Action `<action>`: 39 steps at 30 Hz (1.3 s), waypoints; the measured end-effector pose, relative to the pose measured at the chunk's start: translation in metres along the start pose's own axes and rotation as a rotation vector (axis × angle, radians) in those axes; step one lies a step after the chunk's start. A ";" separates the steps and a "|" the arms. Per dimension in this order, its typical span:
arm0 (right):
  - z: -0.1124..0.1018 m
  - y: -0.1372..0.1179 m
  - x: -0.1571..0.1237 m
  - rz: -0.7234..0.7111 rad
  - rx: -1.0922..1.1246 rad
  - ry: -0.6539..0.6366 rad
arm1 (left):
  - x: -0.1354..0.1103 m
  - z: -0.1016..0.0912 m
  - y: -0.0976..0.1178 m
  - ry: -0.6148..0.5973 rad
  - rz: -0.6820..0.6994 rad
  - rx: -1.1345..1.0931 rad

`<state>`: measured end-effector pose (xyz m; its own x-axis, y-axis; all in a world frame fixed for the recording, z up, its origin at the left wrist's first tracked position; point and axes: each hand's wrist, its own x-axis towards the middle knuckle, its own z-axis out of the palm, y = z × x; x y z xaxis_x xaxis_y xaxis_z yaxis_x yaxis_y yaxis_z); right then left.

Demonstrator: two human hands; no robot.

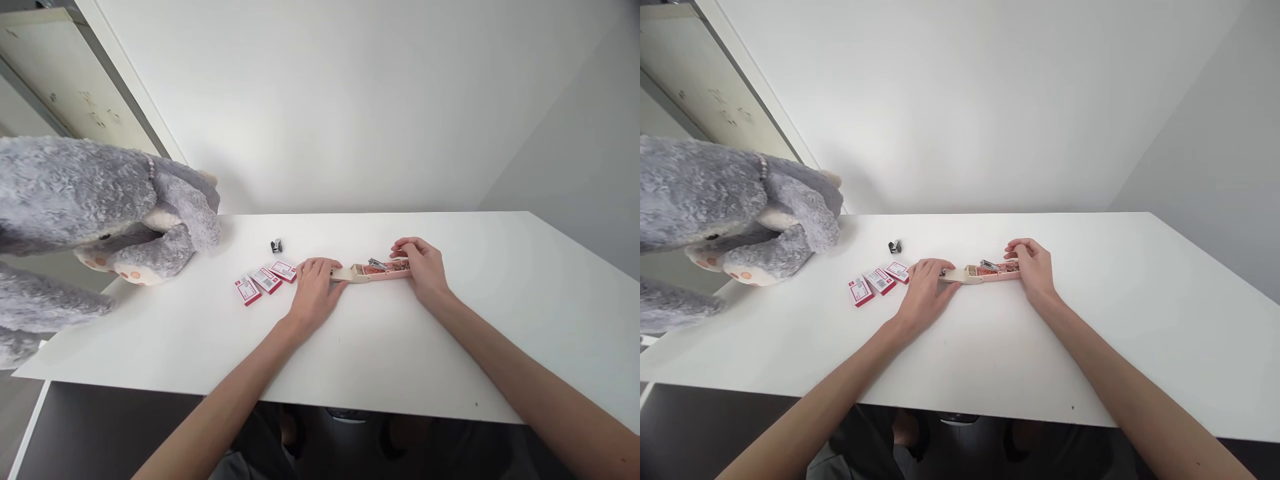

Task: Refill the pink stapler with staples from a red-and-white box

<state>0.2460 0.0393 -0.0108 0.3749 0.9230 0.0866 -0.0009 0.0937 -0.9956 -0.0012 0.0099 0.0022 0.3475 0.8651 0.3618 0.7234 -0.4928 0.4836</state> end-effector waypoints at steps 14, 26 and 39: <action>0.002 -0.006 -0.009 0.019 -0.176 -0.042 | -0.004 -0.015 -0.002 0.136 0.132 0.060; 0.015 -0.014 -0.030 -0.391 -0.336 -0.043 | -0.021 -0.052 -0.051 0.277 -0.164 0.564; 0.025 -0.016 -0.046 -0.641 -0.422 -0.218 | -0.038 -0.072 -0.028 0.382 0.197 0.346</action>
<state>0.2059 0.0045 0.0023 -0.0066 0.7934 0.6087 0.5207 0.5224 -0.6753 -0.0774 -0.0159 0.0330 0.3008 0.6324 0.7138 0.8430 -0.5263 0.1110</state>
